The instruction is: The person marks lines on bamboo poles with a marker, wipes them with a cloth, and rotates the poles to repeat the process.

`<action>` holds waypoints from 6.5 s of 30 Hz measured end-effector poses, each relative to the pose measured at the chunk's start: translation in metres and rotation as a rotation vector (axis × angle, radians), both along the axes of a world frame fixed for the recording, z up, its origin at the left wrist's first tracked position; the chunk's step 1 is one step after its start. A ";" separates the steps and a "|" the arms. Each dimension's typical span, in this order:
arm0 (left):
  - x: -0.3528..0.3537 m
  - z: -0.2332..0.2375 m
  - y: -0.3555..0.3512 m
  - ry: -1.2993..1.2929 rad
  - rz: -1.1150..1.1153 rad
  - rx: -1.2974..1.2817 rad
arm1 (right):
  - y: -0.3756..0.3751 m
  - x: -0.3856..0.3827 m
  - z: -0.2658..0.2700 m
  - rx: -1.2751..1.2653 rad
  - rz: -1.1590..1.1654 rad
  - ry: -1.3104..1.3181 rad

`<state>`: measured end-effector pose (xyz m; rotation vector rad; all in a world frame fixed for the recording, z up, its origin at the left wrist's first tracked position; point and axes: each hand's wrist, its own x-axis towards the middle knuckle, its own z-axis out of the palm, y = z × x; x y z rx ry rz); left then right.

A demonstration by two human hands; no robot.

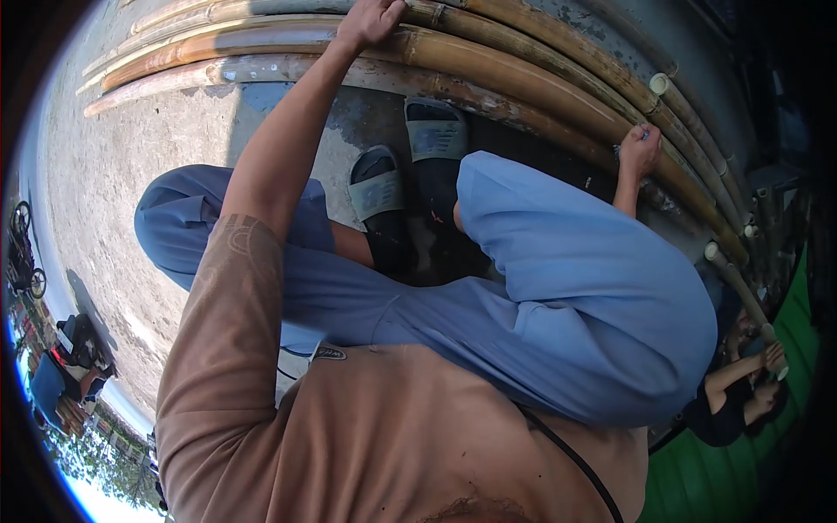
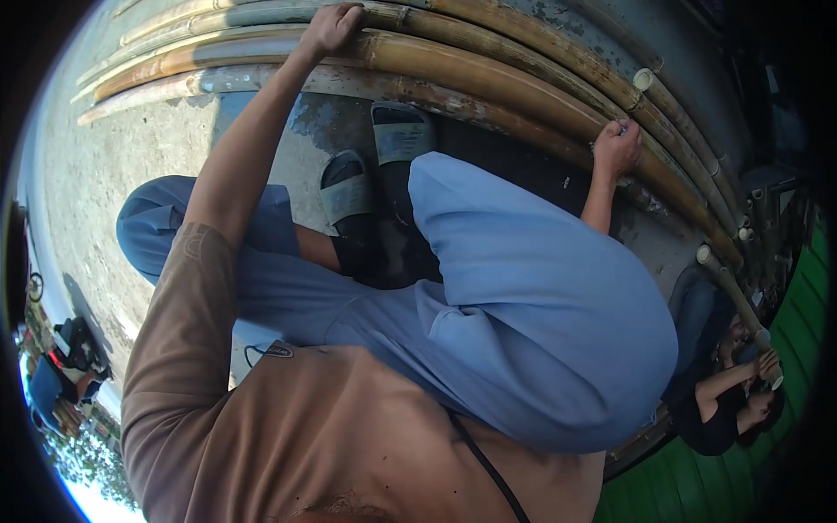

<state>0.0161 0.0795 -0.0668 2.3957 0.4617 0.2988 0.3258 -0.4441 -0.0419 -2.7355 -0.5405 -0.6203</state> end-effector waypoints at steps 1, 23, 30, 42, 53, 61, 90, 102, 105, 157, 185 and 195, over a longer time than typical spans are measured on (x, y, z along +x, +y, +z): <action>0.000 0.012 -0.011 -0.135 0.032 0.033 | -0.030 0.022 -0.003 -0.013 -0.021 -0.028; -0.025 0.044 -0.019 0.161 -0.329 0.307 | 0.086 -0.075 0.017 0.092 0.225 0.031; -0.024 0.055 -0.040 0.235 -0.327 0.496 | -0.034 0.013 0.010 -0.023 -0.128 -0.016; 0.005 0.086 -0.023 0.382 -0.346 -0.120 | 0.288 -0.222 0.031 0.112 0.862 0.376; 0.016 0.085 -0.006 0.498 -0.408 -0.158 | -0.033 0.008 0.026 0.072 -0.068 -0.002; 0.019 0.077 0.001 0.457 -0.439 -0.178 | 0.173 -0.111 0.032 0.072 0.442 0.230; -0.017 0.060 -0.049 0.355 -0.225 0.523 | 0.307 -0.246 0.026 0.191 0.826 0.166; -0.021 0.072 -0.044 0.379 -0.263 0.482 | -0.033 0.012 0.003 -0.078 -0.135 -0.031; -0.022 0.073 -0.043 0.368 -0.261 0.452 | -0.003 -0.005 0.015 -0.086 -0.028 -0.026; 0.017 0.082 -0.013 0.449 -0.410 0.011 | 0.063 -0.033 0.028 -0.196 -0.169 0.134; 0.030 0.108 -0.030 0.449 -0.475 0.161 | 0.210 -0.165 0.049 0.129 0.506 0.331; 0.041 0.091 -0.017 0.478 -0.484 -0.089 | 0.129 -0.095 0.039 0.169 0.207 0.177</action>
